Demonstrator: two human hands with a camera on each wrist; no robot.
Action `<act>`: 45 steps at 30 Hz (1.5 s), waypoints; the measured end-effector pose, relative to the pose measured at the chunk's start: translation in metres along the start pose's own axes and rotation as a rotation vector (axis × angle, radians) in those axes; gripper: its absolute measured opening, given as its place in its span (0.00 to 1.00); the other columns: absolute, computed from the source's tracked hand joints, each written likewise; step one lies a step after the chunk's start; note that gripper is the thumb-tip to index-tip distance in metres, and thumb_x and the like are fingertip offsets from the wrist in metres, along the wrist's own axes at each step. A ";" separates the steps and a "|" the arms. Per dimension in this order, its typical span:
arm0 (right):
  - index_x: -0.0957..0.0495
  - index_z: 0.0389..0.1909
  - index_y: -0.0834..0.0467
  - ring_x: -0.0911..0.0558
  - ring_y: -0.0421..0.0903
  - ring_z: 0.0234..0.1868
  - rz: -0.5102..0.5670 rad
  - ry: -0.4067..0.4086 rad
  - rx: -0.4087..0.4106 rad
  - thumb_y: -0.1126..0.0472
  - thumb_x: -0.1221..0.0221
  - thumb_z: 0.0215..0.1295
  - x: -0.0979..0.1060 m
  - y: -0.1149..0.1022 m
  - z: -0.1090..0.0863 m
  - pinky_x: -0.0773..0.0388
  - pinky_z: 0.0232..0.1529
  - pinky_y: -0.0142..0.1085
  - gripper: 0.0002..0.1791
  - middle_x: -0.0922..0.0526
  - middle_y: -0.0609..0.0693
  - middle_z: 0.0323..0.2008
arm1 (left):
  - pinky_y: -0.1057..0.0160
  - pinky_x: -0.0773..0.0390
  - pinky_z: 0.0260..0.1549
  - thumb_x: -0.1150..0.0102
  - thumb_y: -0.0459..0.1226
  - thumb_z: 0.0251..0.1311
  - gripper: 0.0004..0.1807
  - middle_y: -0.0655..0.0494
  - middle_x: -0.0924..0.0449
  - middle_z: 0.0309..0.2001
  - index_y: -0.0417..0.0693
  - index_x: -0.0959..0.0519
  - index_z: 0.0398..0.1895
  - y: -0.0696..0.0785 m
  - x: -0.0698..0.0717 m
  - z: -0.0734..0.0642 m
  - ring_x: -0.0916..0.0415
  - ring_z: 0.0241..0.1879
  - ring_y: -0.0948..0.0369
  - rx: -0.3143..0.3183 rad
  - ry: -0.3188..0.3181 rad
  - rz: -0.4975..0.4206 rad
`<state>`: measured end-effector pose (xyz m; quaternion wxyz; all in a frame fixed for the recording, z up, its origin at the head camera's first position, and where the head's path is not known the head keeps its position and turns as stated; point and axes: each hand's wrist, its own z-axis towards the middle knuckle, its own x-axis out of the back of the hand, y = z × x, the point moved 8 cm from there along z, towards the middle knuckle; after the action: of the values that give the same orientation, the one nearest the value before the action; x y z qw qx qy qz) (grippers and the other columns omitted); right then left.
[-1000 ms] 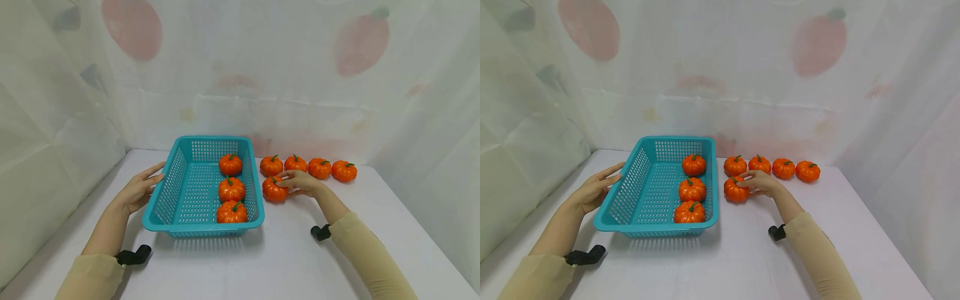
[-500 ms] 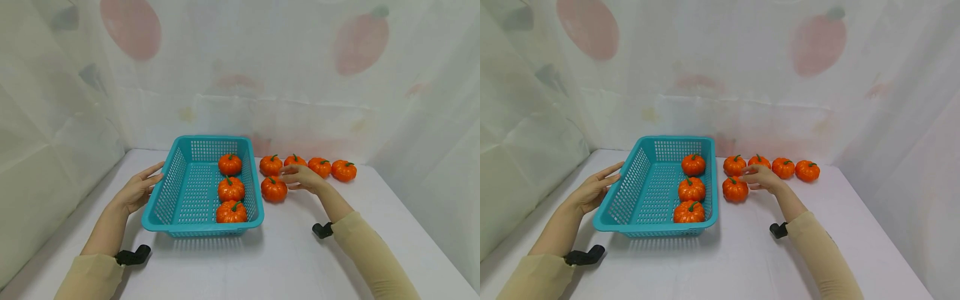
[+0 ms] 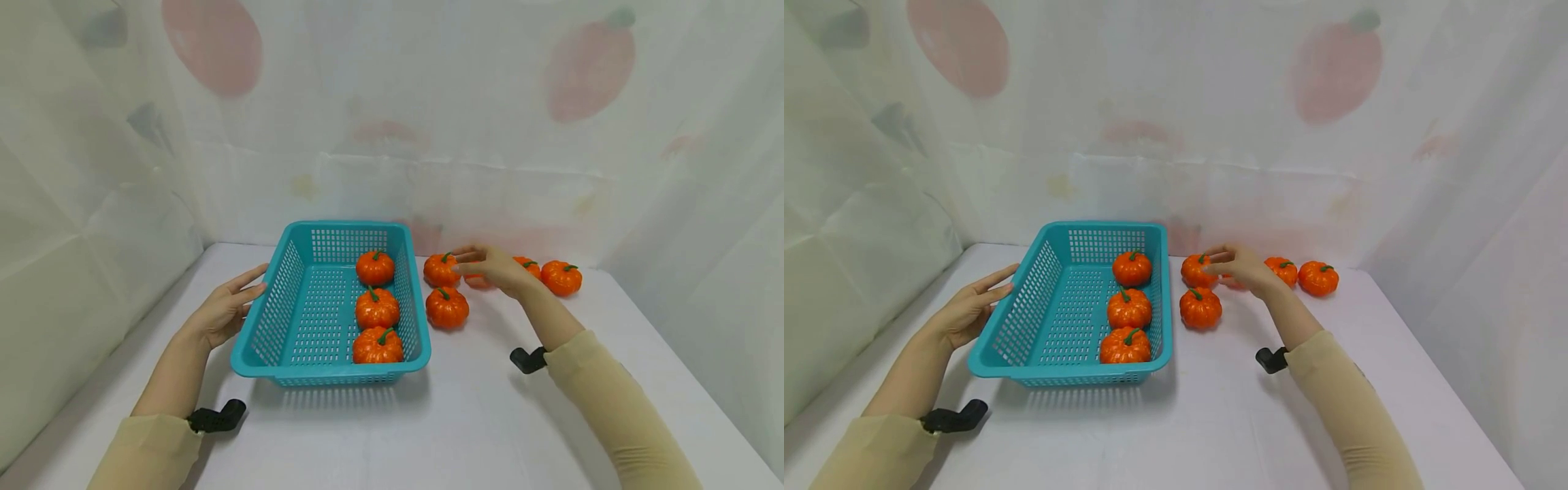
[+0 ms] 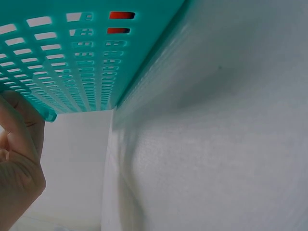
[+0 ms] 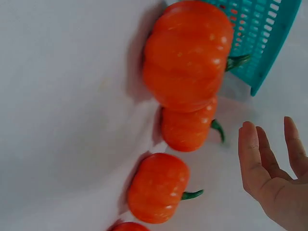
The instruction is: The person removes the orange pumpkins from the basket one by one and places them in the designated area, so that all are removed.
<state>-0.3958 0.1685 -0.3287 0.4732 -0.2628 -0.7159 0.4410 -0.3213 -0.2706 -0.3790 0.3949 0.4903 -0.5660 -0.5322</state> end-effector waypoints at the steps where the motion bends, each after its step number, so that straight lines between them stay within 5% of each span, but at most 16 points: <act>1: 0.36 0.69 0.58 0.29 0.62 0.69 -0.008 -0.006 0.016 0.53 0.40 0.69 -0.002 -0.005 -0.001 0.28 0.68 0.55 0.31 0.35 0.62 0.72 | 0.68 0.16 0.30 0.49 0.43 0.73 0.39 0.68 0.15 0.40 0.55 0.57 0.81 0.000 0.000 0.000 0.16 0.32 0.68 -0.001 0.001 0.002; 10: 0.29 0.65 0.52 0.25 0.58 0.64 -0.094 -0.041 0.137 0.56 0.37 0.66 -0.026 -0.050 -0.010 0.22 0.62 0.49 0.27 0.27 0.56 0.66 | 0.68 0.16 0.32 0.50 0.44 0.73 0.39 0.68 0.16 0.41 0.55 0.56 0.80 0.000 0.001 0.001 0.16 0.33 0.68 0.006 0.007 0.027; 20: 0.26 0.61 0.49 0.26 0.54 0.66 -0.076 -0.211 0.238 0.55 0.34 0.63 -0.069 -0.084 -0.021 0.21 0.61 0.47 0.25 0.25 0.50 0.64 | 0.68 0.16 0.33 0.50 0.43 0.73 0.39 0.68 0.16 0.41 0.56 0.57 0.81 0.000 0.000 0.000 0.16 0.34 0.68 0.006 -0.003 0.018; 32: 0.26 0.61 0.45 0.26 0.56 0.67 -0.204 -0.476 0.329 0.55 0.32 0.60 -0.123 -0.095 -0.018 0.22 0.61 0.44 0.27 0.26 0.51 0.66 | 0.68 0.15 0.33 0.49 0.44 0.73 0.39 0.67 0.15 0.40 0.55 0.56 0.80 0.001 -0.001 -0.002 0.15 0.33 0.67 0.002 0.009 0.014; 40: 0.27 0.64 0.49 0.27 0.58 0.68 -0.221 -0.684 0.322 0.62 0.33 0.60 -0.160 -0.094 -0.018 0.18 0.57 0.40 0.30 0.26 0.49 0.66 | 0.67 0.15 0.33 0.50 0.44 0.73 0.39 0.67 0.15 0.40 0.55 0.56 0.80 0.000 -0.001 -0.002 0.15 0.34 0.67 0.004 0.009 0.012; 45: 0.28 0.65 0.49 0.30 0.58 0.70 -0.271 -0.741 0.306 0.63 0.33 0.61 -0.174 -0.089 -0.018 0.20 0.58 0.37 0.31 0.26 0.47 0.65 | 0.67 0.15 0.32 0.50 0.43 0.73 0.39 0.67 0.15 0.39 0.55 0.56 0.81 0.000 0.000 -0.001 0.15 0.33 0.67 0.005 0.010 0.003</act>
<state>-0.3041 -0.0052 -0.3251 0.2713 0.0835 -0.7920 0.5405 -0.3200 -0.2707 -0.3785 0.3973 0.4932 -0.5659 -0.5279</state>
